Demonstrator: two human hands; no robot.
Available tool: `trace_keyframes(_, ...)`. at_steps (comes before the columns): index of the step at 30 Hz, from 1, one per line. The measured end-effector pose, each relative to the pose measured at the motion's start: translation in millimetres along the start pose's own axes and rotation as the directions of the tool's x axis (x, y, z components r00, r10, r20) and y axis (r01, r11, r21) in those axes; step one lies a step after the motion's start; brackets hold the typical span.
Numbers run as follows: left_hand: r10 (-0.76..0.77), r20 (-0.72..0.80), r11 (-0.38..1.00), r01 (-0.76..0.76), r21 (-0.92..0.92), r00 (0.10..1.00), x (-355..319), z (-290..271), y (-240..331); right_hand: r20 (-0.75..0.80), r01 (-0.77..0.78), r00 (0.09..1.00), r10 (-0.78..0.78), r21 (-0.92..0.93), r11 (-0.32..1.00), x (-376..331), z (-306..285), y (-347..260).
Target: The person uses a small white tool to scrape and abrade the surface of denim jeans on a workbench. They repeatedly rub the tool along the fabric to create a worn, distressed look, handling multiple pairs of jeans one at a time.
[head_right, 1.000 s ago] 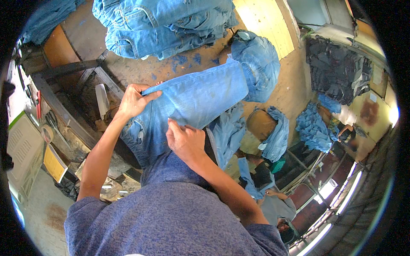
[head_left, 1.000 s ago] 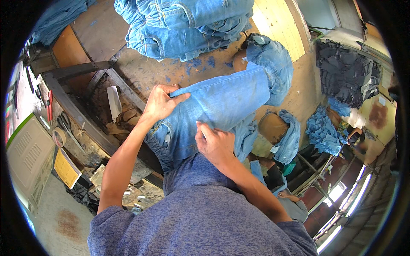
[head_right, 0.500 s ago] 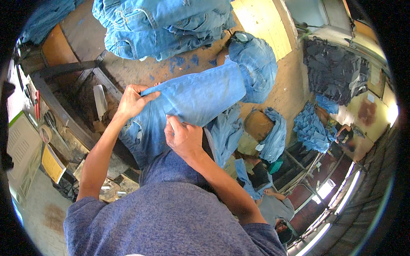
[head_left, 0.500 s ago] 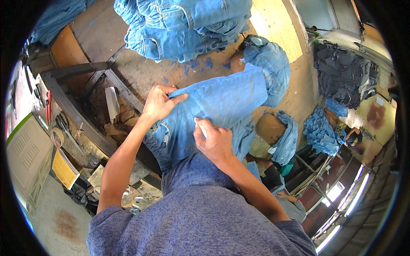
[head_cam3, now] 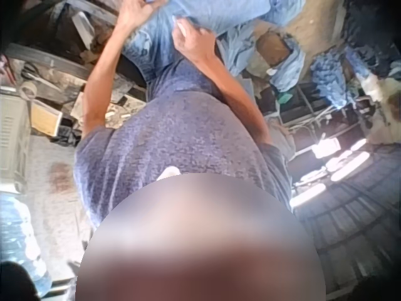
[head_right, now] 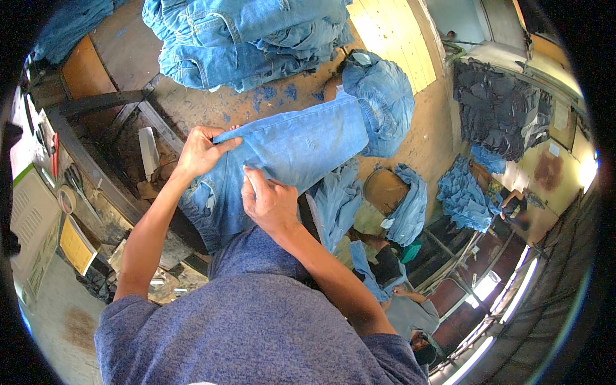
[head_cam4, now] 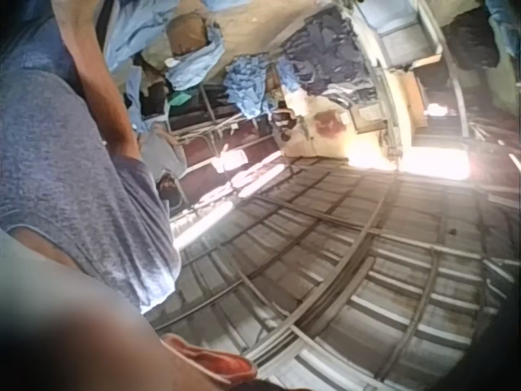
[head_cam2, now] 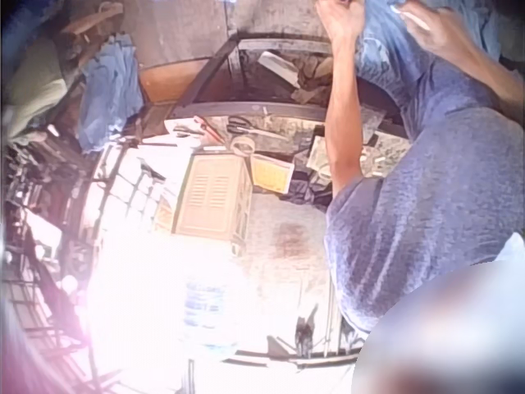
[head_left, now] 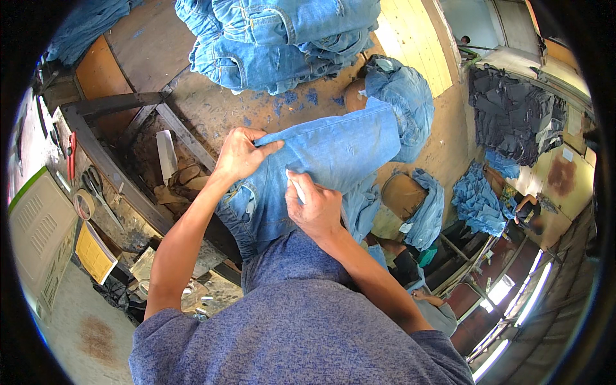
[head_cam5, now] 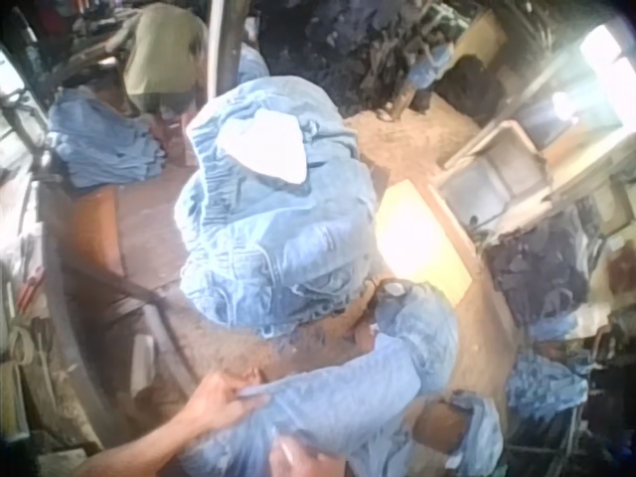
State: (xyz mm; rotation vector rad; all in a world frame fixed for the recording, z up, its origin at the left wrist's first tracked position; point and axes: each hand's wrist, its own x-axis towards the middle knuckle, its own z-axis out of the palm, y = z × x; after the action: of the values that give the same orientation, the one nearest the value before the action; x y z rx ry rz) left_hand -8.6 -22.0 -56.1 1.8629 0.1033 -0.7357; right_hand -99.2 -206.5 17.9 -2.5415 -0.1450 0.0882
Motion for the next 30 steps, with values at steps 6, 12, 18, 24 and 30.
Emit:
trace_keyframes(6,-0.028,0.021,0.999,0.027,0.032,0.999,0,-3,3,0.072,0.05,0.997,-0.042,-0.112,0.992,3,3,-1)
trace_keyframes(12,-0.003,0.021,0.999,0.003,0.034,1.0,1,-1,-1,0.169,0.02,0.986,0.004,-0.138,0.99,-6,-17,-6)
trace_keyframes(18,0.002,0.02,1.0,-0.002,0.018,1.0,2,0,-5,0.047,0.03,0.999,-0.028,-0.063,0.998,2,1,-2)
trace_keyframes(24,-0.061,0.044,0.998,0.06,0.021,0.997,2,-1,-2,0.174,0.043,0.985,-0.014,-0.163,0.986,-2,-8,-3)
trace_keyframes(30,-0.069,0.038,0.996,0.067,0.056,0.997,3,-1,-2,0.032,0.013,0.999,-0.012,-0.009,1.0,1,1,-1)
